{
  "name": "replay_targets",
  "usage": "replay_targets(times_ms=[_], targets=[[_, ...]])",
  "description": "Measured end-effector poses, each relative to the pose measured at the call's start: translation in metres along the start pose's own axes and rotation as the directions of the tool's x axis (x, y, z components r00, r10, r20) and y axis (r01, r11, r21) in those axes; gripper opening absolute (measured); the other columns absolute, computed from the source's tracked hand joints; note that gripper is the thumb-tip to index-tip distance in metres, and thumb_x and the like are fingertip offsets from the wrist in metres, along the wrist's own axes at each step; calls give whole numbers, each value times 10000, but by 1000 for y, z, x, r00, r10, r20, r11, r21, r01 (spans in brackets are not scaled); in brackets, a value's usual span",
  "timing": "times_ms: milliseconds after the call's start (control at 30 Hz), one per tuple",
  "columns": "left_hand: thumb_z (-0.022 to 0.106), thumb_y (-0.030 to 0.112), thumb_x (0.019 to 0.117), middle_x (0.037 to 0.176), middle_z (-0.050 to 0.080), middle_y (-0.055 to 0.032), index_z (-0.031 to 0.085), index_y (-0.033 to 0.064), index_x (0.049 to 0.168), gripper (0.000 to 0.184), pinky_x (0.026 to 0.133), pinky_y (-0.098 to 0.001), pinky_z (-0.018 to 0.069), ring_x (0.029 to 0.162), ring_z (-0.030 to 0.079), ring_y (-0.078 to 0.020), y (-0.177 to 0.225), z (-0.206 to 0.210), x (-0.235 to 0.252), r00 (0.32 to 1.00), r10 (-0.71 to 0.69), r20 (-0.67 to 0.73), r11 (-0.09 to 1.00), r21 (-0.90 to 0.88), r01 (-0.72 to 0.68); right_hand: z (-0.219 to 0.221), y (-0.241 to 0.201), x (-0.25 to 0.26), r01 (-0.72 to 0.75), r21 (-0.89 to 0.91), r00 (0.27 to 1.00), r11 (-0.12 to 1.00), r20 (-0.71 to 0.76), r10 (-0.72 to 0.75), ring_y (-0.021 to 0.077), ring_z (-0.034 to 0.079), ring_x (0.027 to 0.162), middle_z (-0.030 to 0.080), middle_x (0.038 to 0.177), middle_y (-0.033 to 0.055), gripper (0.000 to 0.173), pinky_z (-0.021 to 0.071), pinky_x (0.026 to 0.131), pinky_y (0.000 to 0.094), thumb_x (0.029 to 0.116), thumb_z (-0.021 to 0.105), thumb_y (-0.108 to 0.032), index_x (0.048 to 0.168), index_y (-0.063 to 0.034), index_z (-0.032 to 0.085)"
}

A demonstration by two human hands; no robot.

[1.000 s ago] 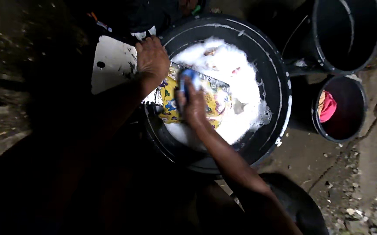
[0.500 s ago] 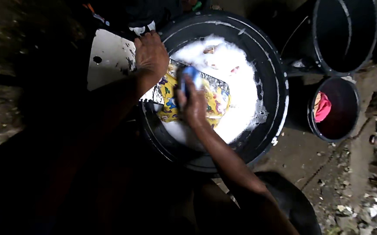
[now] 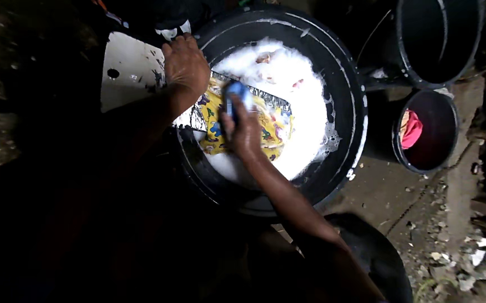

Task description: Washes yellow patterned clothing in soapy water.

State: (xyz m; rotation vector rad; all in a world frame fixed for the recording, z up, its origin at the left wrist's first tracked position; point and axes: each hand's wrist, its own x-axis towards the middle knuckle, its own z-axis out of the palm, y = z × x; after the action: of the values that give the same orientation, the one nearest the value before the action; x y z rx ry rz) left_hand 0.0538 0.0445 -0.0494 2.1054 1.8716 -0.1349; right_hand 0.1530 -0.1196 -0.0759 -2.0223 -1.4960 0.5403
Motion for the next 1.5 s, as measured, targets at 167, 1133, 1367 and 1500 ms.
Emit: replay_targets(times_ms=[167, 1133, 1367, 1500], targets=[[293, 234, 1116, 1490, 415, -388, 326, -139, 1502, 538, 1160, -646, 267, 1405, 408, -529, 0, 1, 0, 1000, 23, -14, 1000, 8, -23, -21, 80, -17, -233, -114, 972, 966, -5, 234, 445, 693, 1032, 671, 1218, 289, 462, 574, 839, 578, 1036, 564, -258, 1488, -164, 566], [291, 202, 1108, 1431, 462, -396, 367, -163, 1453, 508, 1113, -657, 328, 1351, 469, -527, 5, -2, 0, 1000, 6, -15, 998, 57, -6, -20, 18, 28, -137, -196, 956, 971, 229, 181, 424, 706, 990, 677, 1221, 249, 517, 584, 786, 569, 1006, 606, -180, 1511, -274, 542], [298, 216, 1111, 1440, 459, -386, 357, -141, 1474, 512, 1130, -640, 307, 1364, 455, -518, 2, 4, 2, 1000, 10, -25, 999, 35, -9, -63, 114, 13, -560, -289, 805, 777, 34, 592, 500, 652, 1129, 661, 1253, 298, 480, 516, 909, 667, 1028, 496, -112, 1494, -212, 557], [295, 198, 1100, 1412, 486, -390, 389, -149, 1445, 498, 1109, -643, 336, 1330, 486, -533, -1, 7, 2, 998, 11, -63, 1000, 27, -9, -24, -6, 40, -165, -218, 950, 962, 226, 214, 426, 704, 986, 686, 1170, 261, 544, 581, 804, 561, 988, 612, -148, 1520, -226, 531]])
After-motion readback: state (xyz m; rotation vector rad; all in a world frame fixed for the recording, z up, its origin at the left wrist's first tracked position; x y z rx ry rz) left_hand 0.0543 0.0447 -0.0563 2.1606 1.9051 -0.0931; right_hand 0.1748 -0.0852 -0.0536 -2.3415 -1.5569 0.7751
